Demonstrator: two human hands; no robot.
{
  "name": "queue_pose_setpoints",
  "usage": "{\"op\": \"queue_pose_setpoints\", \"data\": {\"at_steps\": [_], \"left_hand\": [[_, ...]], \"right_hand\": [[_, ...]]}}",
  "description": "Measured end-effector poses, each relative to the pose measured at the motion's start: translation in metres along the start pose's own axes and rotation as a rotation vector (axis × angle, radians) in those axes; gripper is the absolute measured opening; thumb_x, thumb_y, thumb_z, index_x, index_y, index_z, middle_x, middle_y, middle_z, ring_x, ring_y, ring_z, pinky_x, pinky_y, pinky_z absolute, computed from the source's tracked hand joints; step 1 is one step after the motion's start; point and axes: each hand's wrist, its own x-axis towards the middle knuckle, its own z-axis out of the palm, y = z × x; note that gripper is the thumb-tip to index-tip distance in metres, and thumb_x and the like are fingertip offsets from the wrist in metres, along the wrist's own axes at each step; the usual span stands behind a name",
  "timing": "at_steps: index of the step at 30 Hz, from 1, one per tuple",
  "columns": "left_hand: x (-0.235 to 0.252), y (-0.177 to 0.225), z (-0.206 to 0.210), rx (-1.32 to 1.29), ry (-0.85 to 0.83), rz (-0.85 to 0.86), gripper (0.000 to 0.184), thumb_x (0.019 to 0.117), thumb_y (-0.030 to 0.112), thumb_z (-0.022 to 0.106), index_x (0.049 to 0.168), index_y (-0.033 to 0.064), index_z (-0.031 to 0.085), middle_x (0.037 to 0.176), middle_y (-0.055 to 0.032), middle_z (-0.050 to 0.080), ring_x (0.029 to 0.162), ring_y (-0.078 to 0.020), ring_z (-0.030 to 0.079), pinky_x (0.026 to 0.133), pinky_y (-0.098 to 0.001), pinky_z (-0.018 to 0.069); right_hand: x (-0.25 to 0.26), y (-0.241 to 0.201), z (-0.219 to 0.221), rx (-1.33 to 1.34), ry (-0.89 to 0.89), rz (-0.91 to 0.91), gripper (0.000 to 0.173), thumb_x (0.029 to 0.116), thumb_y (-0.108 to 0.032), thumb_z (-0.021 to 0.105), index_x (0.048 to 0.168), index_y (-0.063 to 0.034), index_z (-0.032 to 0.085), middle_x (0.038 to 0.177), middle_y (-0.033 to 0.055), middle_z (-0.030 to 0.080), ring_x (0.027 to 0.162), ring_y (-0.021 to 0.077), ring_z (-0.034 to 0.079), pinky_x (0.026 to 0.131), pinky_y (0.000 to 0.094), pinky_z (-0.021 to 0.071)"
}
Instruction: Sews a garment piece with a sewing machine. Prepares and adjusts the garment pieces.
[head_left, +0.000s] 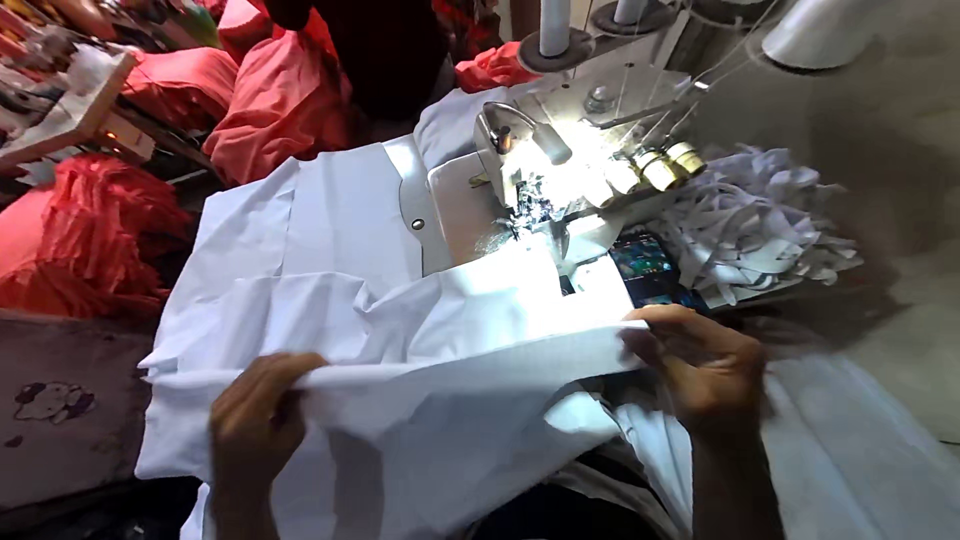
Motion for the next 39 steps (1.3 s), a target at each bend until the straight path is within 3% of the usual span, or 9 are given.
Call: {"op": "queue_pose_setpoints", "data": {"at_steps": [2, 6, 10, 14, 20, 23, 28, 35, 39], "left_hand": [[-0.007, 0.001, -0.036, -0.176, -0.027, 0.019, 0.023, 0.1086, 0.031, 0.045, 0.115, 0.0178, 0.063, 0.104, 0.0066, 0.067, 0.098, 0.0036, 0.063, 0.087, -0.016, 0.0514], [0.006, -0.016, -0.066, -0.13, -0.062, 0.066, 0.023, 0.1075, 0.029, 0.048, 0.108, 0.0127, 0.065, 0.094, 0.0019, 0.066, 0.089, -0.0003, 0.063, 0.081, -0.0178, 0.0507], [0.062, -0.031, -0.025, 0.237, -0.224, -0.037, 0.028, 0.1, 0.015, 0.049, 0.102, 0.0022, 0.075, 0.092, -0.0158, 0.074, 0.073, -0.0317, 0.071, 0.061, -0.0545, 0.0538], [0.083, -0.039, 0.016, 0.259, -0.409, -0.102, 0.017, 0.1005, 0.009, 0.06, 0.113, 0.0033, 0.071, 0.106, -0.0202, 0.068, 0.1, -0.0442, 0.066, 0.08, -0.0657, 0.0524], [0.115, 0.048, 0.081, -0.249, -0.33, 0.003, 0.028, 0.1023, 0.025, 0.06, 0.126, 0.0104, 0.065, 0.122, -0.0032, 0.067, 0.114, -0.0136, 0.064, 0.099, -0.0369, 0.0546], [0.134, 0.08, 0.122, -0.305, -0.344, 0.056, 0.036, 0.0979, 0.03, 0.068, 0.127, 0.0103, 0.065, 0.114, -0.0022, 0.068, 0.106, -0.0147, 0.064, 0.093, -0.0361, 0.0549], [0.146, 0.095, 0.153, -0.232, -0.21, 0.073, 0.01, 0.0954, 0.019, 0.068, 0.097, 0.0124, 0.075, 0.093, -0.0001, 0.068, 0.091, -0.0165, 0.064, 0.08, -0.0365, 0.0529], [0.136, 0.116, 0.092, -0.264, -0.104, -0.04, 0.009, 0.097, 0.016, 0.065, 0.1, 0.0135, 0.073, 0.098, 0.0047, 0.068, 0.082, -0.0005, 0.064, 0.069, -0.0189, 0.0554], [0.156, 0.1, 0.114, -0.056, -0.16, 0.006, 0.013, 0.1, 0.019, 0.064, 0.105, 0.0119, 0.073, 0.1, -0.0039, 0.068, 0.08, -0.0158, 0.066, 0.063, -0.0352, 0.0521]], "right_hand": [[-0.002, -0.021, -0.008, 0.164, -0.083, 0.0, 0.013, 0.0963, -0.022, 0.072, 0.109, -0.0185, 0.076, 0.096, -0.0106, 0.075, 0.082, -0.0003, 0.07, 0.074, 0.0162, 0.0603], [0.008, -0.029, -0.004, 0.129, -0.091, 0.003, 0.011, 0.0969, -0.021, 0.071, 0.106, -0.0177, 0.075, 0.094, -0.0116, 0.074, 0.08, -0.0031, 0.068, 0.072, 0.0146, 0.0588], [0.034, 0.014, 0.028, -0.145, 0.074, 0.182, 0.006, 0.0923, -0.008, 0.07, 0.092, -0.0052, 0.075, 0.082, -0.0036, 0.075, 0.073, -0.0013, 0.07, 0.07, 0.0161, 0.0601], [0.041, 0.037, 0.04, -0.216, 0.065, 0.267, 0.008, 0.0932, -0.013, 0.072, 0.094, -0.0077, 0.077, 0.084, -0.0018, 0.075, 0.074, -0.0007, 0.069, 0.07, 0.0164, 0.059], [0.042, 0.048, 0.046, -0.207, 0.089, 0.215, 0.009, 0.0932, -0.016, 0.072, 0.095, -0.0082, 0.077, 0.084, -0.0018, 0.074, 0.073, 0.0005, 0.069, 0.068, 0.0165, 0.0585], [0.039, 0.049, 0.046, -0.175, 0.089, 0.213, 0.009, 0.093, -0.014, 0.073, 0.097, -0.0063, 0.076, 0.087, 0.0001, 0.074, 0.077, 0.0025, 0.07, 0.072, 0.0177, 0.06], [0.019, 0.046, 0.037, -0.253, 0.019, 0.286, 0.024, 0.0942, -0.026, 0.071, 0.107, -0.0052, 0.074, 0.092, 0.0001, 0.075, 0.083, 0.0017, 0.07, 0.078, 0.0191, 0.0595], [-0.032, 0.009, 0.035, -0.012, -0.048, 0.331, 0.01, 0.0932, -0.013, 0.073, 0.097, -0.0046, 0.076, 0.088, -0.0015, 0.076, 0.08, 0.0024, 0.072, 0.075, 0.0197, 0.0619], [-0.021, 0.033, 0.047, -0.239, 0.004, 0.399, 0.016, 0.0938, -0.024, 0.073, 0.095, -0.0091, 0.078, 0.084, -0.0038, 0.075, 0.076, -0.0018, 0.069, 0.071, 0.017, 0.0582]]}}
